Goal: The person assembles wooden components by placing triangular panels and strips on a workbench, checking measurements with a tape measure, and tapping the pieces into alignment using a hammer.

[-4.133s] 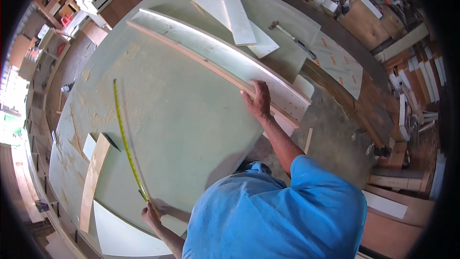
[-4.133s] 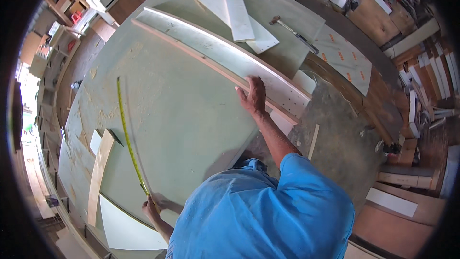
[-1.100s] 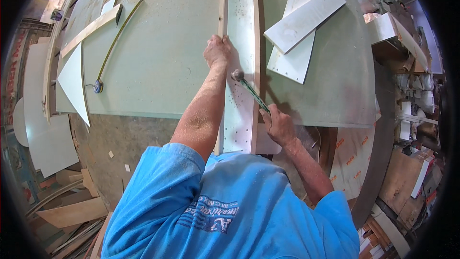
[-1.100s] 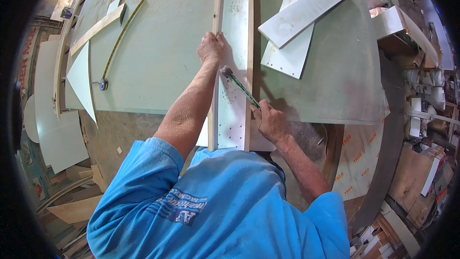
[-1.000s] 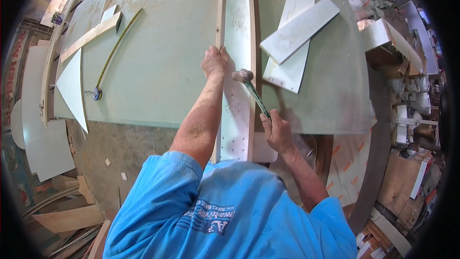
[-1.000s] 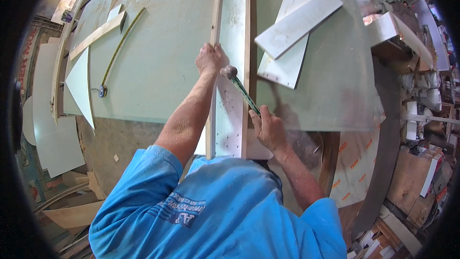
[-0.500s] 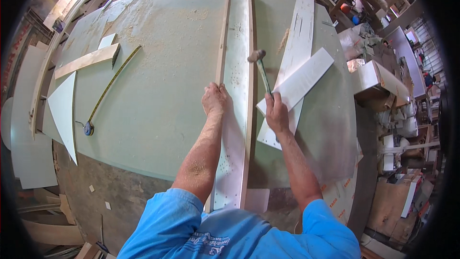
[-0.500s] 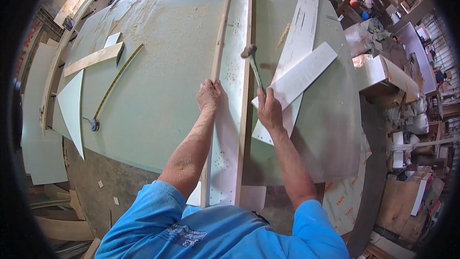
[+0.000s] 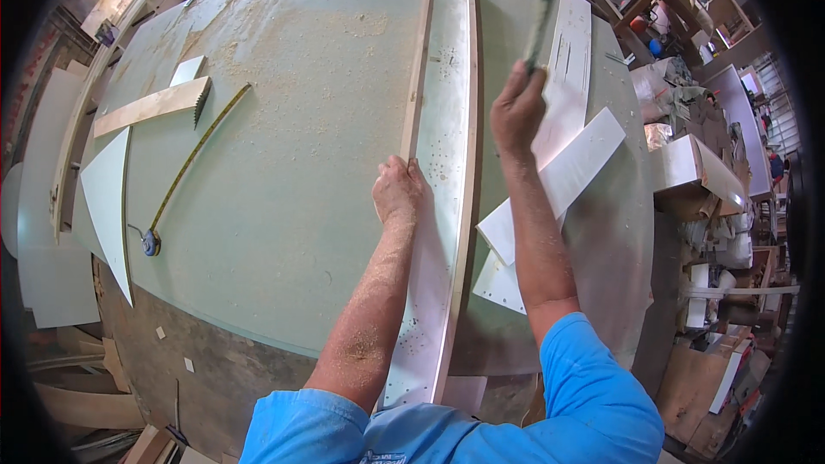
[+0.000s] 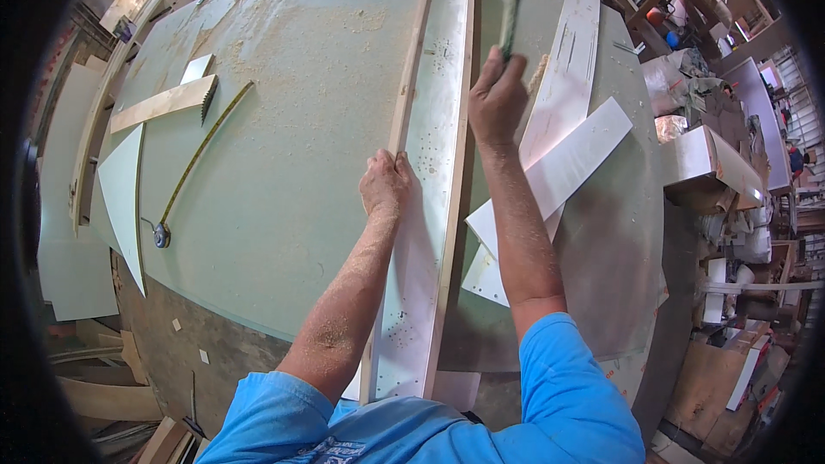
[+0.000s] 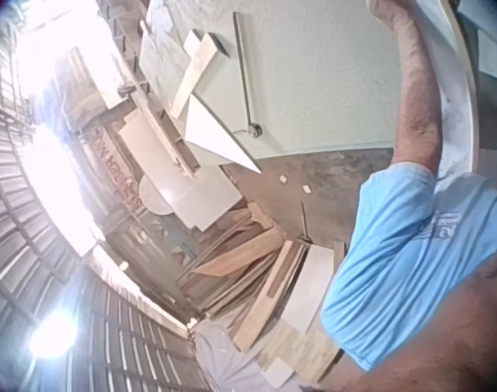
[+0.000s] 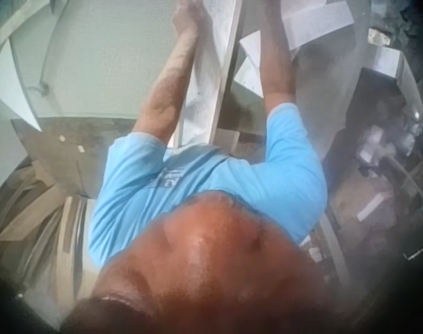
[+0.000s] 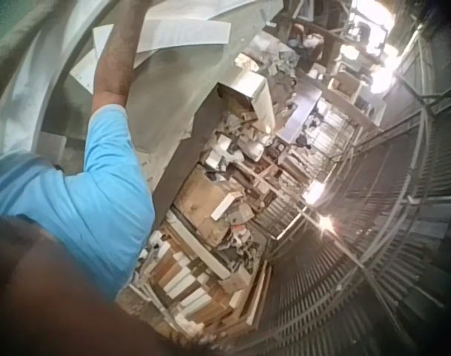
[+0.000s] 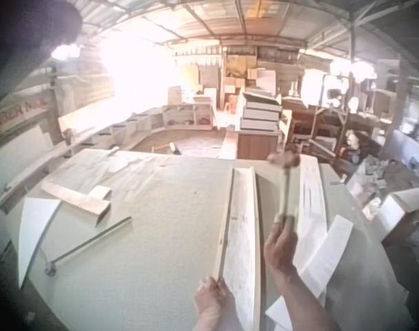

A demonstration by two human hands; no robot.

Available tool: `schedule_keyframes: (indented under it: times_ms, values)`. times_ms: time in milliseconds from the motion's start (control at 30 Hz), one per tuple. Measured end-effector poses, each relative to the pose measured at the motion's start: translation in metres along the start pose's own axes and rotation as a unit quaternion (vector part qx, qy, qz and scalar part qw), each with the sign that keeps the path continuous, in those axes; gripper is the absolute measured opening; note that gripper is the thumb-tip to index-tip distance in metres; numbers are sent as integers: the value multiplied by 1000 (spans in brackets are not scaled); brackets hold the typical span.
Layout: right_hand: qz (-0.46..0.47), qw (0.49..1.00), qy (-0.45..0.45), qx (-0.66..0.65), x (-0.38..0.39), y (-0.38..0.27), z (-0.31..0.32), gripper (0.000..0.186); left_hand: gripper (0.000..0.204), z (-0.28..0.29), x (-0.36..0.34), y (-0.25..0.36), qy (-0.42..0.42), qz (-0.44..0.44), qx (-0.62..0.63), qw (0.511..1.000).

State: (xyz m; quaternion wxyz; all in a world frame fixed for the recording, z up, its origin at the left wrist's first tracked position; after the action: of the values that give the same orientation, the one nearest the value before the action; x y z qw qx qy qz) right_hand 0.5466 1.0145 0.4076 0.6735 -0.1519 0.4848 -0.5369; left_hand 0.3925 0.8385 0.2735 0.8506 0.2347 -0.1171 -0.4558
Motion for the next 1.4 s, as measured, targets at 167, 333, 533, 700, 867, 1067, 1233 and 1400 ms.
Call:
schedule_keyframes:
  times_ms: [167,333,533,700,867,1067,1233,1400]
  values:
    - [-69,962,-143,223,12,43,-71,41,32,6,0,3,-6,-9,20,1000]
    - [-102,973,-128,160,20,53,-12,43,36,1,0,-1,16,6,33,999]
    - [-210,970,-111,49,128,72,145,44,36,1,1,-2,36,-8,40,999]
    - [-482,855,-113,-155,273,101,252,41,37,0,1,-2,27,-11,47,998]
    - [-601,771,-88,-193,367,124,318,36,34,-7,0,-3,43,-43,19,998]
    - [-564,812,-79,-127,396,140,357,31,50,1,7,-22,10,-20,77,997]
    - [-417,907,16,57,417,131,432,33,54,14,132,-65,3,-40,110,993]
    - [-384,921,-3,71,484,139,455,26,44,42,286,-97,27,-112,125,985]
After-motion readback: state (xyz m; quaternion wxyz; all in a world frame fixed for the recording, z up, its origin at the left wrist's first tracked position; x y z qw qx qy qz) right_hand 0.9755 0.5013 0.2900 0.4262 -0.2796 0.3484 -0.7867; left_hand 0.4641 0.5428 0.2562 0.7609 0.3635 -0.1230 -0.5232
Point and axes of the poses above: each hand's wrist, its own x-axis away from the middle knuckle, its own z-axis out of the back of the hand, y = z × x, the point moved 6 cm from there along -x, towards the middle knuckle, and after that the axes turned 11 degrees about -z, right-handed, at the moved point
